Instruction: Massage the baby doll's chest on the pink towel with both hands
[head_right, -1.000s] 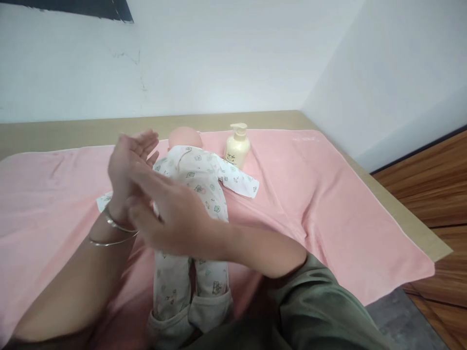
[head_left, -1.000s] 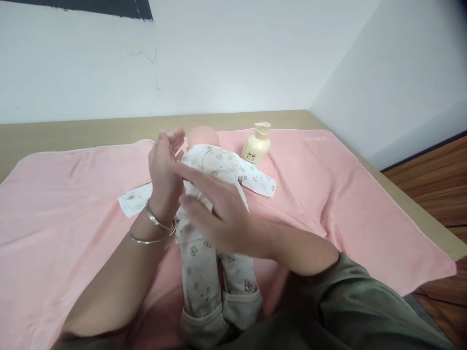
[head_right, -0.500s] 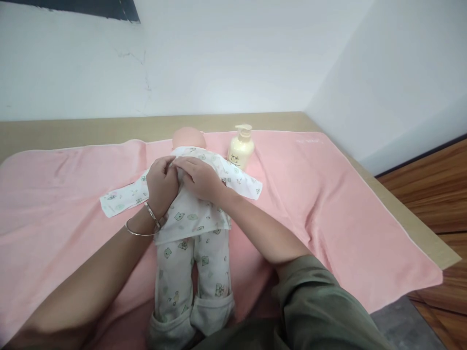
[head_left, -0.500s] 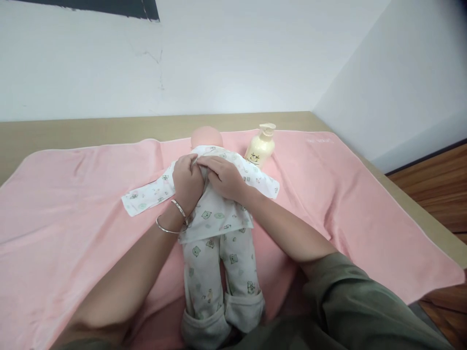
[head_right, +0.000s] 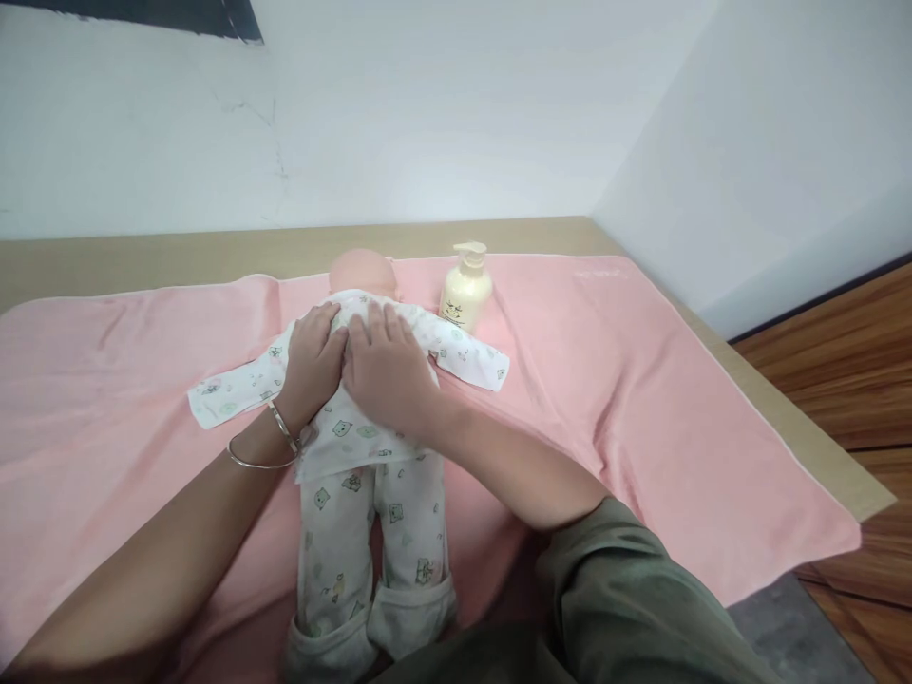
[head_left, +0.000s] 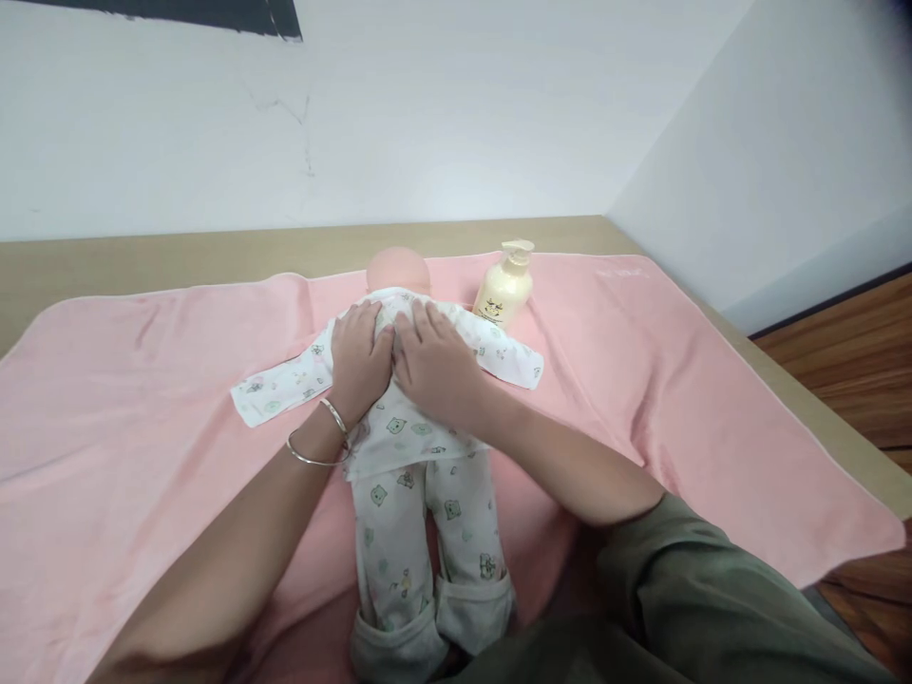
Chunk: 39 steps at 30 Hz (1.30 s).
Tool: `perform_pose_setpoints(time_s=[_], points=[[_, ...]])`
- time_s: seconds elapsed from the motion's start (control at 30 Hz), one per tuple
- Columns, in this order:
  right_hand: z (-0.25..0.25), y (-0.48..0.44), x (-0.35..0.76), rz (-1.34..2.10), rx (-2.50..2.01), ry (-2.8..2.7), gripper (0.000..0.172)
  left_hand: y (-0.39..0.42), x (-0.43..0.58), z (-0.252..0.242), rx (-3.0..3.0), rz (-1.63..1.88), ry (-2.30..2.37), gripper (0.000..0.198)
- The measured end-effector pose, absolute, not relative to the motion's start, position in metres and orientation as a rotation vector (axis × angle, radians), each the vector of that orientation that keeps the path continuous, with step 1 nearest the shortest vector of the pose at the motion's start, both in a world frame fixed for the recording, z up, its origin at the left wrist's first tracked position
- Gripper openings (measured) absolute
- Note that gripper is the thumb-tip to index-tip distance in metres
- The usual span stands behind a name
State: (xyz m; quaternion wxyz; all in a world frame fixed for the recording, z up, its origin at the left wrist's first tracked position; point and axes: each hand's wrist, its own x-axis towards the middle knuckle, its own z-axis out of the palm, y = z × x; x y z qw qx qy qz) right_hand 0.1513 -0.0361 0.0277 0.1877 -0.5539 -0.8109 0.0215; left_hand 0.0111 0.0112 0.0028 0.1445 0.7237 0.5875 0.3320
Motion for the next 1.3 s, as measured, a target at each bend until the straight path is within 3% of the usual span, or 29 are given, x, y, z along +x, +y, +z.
perform_pose_setpoints(time_s=[0.2, 0.33, 0.5, 0.63, 0.77, 0.93, 1.17, 1.3], points=[[0.032, -0.025, 0.156, 0.219, -1.429, -2.346, 0.055, 0.009, 0.013, 0.003, 2.041, 0.960, 1.738, 0.052], [0.037, 0.004, 0.177, 0.402, -1.603, -2.238, 0.063, 0.005, 0.014, 0.005, 2.012, 0.917, 1.771, 0.056], [0.038, -0.020, 0.163, 0.248, -1.752, -2.221, 0.067, 0.004, 0.014, 0.008, 2.001, 0.900, 1.775, 0.057], [0.036, -0.051, 0.143, 0.072, -1.623, -2.325, 0.062, 0.006, 0.013, 0.005, 2.033, 0.917, 1.772, 0.057], [0.036, -0.036, 0.150, 0.181, -1.482, -2.353, 0.059, 0.007, 0.013, 0.003, 2.059, 0.902, 1.769, 0.059], [0.040, 0.001, 0.174, 0.371, -1.654, -2.264, 0.063, 0.006, 0.014, 0.005, 2.065, 0.866, 1.782, 0.061], [0.039, -0.047, 0.144, 0.061, -1.619, -2.349, 0.060, 0.006, 0.014, 0.005, 2.084, 0.864, 1.778, 0.060], [0.038, -0.043, 0.144, 0.126, -1.537, -2.336, 0.057, 0.009, 0.012, 0.002, 2.135, 0.872, 1.769, 0.059]])
